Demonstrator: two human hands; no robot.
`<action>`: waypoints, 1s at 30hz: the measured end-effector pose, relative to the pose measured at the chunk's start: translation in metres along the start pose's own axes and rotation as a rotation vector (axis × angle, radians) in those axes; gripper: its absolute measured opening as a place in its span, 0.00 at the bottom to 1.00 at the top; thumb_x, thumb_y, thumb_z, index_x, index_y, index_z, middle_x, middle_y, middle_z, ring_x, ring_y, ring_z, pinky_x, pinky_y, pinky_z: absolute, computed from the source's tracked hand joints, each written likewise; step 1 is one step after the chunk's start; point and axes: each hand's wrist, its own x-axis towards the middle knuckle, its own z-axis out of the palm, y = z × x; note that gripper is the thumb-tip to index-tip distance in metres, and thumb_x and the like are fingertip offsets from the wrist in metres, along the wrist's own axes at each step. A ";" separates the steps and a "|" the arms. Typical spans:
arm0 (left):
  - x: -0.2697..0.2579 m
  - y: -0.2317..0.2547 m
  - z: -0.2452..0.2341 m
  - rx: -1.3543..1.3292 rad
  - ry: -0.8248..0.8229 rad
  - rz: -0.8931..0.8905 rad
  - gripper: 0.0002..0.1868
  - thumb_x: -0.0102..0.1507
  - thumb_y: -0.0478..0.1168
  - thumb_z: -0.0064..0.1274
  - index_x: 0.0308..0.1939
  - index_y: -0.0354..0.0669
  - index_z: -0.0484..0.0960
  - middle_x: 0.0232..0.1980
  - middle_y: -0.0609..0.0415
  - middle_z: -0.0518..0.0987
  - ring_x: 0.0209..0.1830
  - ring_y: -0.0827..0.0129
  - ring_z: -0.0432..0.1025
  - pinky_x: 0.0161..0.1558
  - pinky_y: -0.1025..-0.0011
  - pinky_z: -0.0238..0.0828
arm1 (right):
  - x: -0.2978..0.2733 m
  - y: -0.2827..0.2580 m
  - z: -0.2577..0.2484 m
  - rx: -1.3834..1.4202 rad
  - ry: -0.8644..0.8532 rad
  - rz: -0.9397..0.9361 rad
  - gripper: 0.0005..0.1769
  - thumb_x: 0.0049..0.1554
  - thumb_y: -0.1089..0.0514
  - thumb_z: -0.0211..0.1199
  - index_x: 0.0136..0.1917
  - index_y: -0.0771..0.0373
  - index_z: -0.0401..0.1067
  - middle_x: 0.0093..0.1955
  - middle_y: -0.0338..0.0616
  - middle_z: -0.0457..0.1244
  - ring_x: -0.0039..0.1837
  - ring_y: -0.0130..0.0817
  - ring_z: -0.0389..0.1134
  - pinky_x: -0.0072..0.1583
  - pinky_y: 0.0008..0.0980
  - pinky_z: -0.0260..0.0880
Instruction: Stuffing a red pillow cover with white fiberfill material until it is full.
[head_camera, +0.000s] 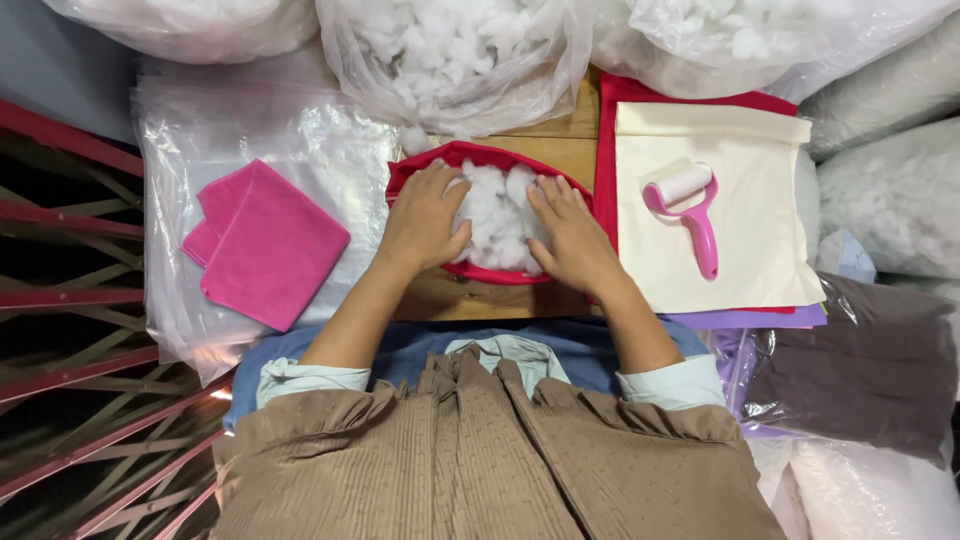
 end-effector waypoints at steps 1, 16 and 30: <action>0.004 0.006 -0.002 0.001 0.003 -0.005 0.30 0.57 0.50 0.58 0.61 0.43 0.78 0.63 0.44 0.75 0.70 0.45 0.66 0.67 0.47 0.61 | 0.009 -0.009 0.006 -0.002 -0.002 -0.005 0.43 0.57 0.51 0.63 0.80 0.66 0.54 0.82 0.61 0.47 0.83 0.64 0.43 0.78 0.58 0.44; -0.017 0.052 0.013 -0.093 -0.266 -0.234 0.23 0.64 0.58 0.52 0.54 0.48 0.81 0.48 0.53 0.76 0.43 0.58 0.78 0.38 0.61 0.77 | 0.010 0.016 -0.006 -0.125 -0.205 -0.124 0.42 0.50 0.49 0.72 0.75 0.56 0.65 0.80 0.55 0.54 0.82 0.61 0.48 0.78 0.59 0.45; 0.040 0.025 -0.047 -0.356 -0.095 -0.328 0.14 0.69 0.44 0.47 0.53 0.46 0.84 0.57 0.45 0.77 0.56 0.42 0.76 0.53 0.51 0.75 | 0.023 -0.019 -0.035 -0.054 0.206 0.123 0.20 0.62 0.43 0.63 0.67 0.43 0.73 0.62 0.42 0.67 0.63 0.46 0.70 0.59 0.46 0.69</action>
